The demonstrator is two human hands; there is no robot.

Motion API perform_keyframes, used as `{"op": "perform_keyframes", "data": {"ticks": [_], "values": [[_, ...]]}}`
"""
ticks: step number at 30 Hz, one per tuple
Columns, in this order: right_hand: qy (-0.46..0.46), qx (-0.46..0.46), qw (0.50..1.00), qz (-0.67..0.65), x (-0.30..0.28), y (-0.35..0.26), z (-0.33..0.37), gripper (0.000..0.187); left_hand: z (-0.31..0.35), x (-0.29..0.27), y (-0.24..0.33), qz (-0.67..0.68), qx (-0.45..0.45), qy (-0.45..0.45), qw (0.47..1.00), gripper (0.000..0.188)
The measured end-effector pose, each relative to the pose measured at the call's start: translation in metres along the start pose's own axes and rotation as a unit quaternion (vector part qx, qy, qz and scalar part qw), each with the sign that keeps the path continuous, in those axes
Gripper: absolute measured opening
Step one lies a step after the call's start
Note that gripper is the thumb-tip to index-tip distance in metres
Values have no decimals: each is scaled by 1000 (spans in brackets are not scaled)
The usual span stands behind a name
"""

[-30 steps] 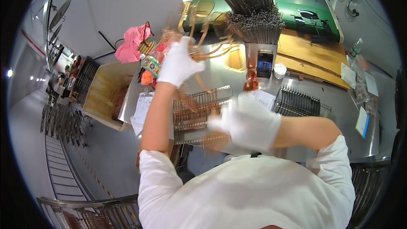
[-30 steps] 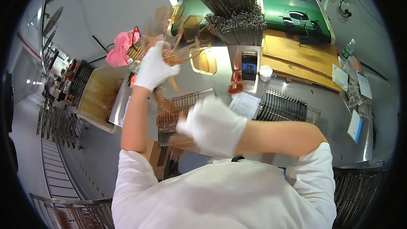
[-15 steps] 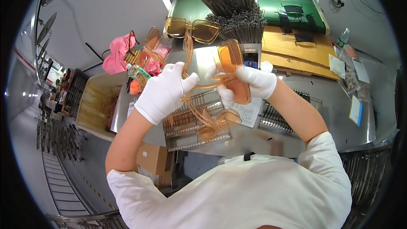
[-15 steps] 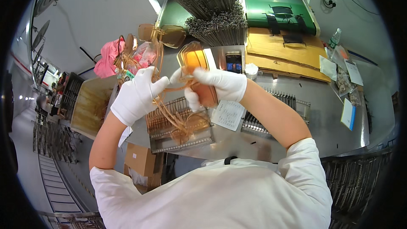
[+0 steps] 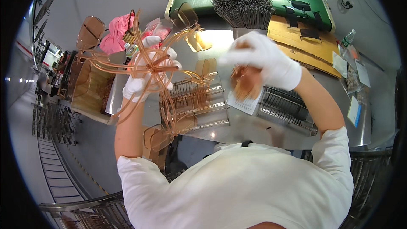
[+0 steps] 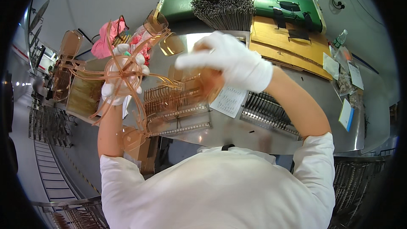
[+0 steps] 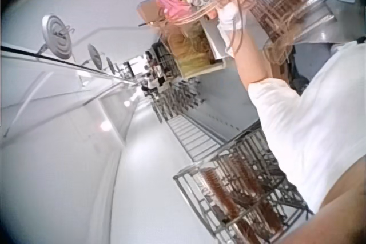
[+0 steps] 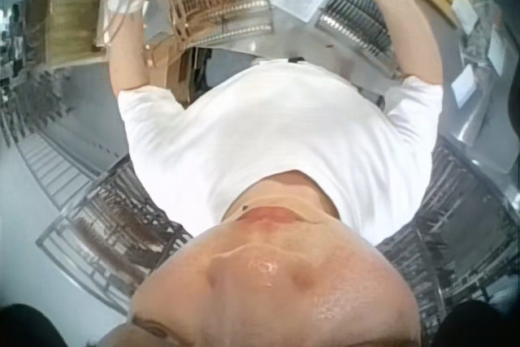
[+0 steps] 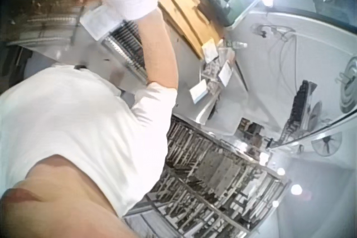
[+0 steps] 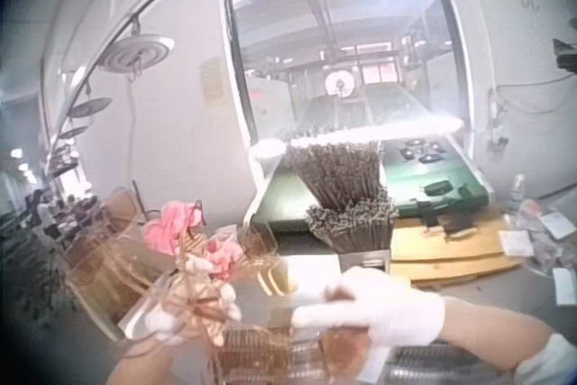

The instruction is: The person assembles decorative hangers by inserting black plastic pieces into a metal rack and arranging copper wire loops on a separate rack. The person handles the components one at a time and places them into the racks on the workbench.

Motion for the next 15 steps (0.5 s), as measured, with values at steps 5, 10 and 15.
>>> {"op": "perform_keyframes", "data": {"ticks": [5,10,15], "values": [[-78,-152,981,95,47,-26,-22,69,-9,16,-7,107,43,-43,992,90],[-141,-132,952,238,87,-30,-28,30,-6,15,-15,166,48,70,982,83],[-119,-125,892,418,120,-31,-20,17,26,-34,-16,154,61,395,904,60]]}}
Point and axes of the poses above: each hand's wrist, its own z-axis away from the middle knuckle, its own x-axis out of the palm, y = z × x, the point moved 6 cm from there along -z, towards the middle knuckle, and after that the axes turned 3 degrees about x, right-handed, at the moved point
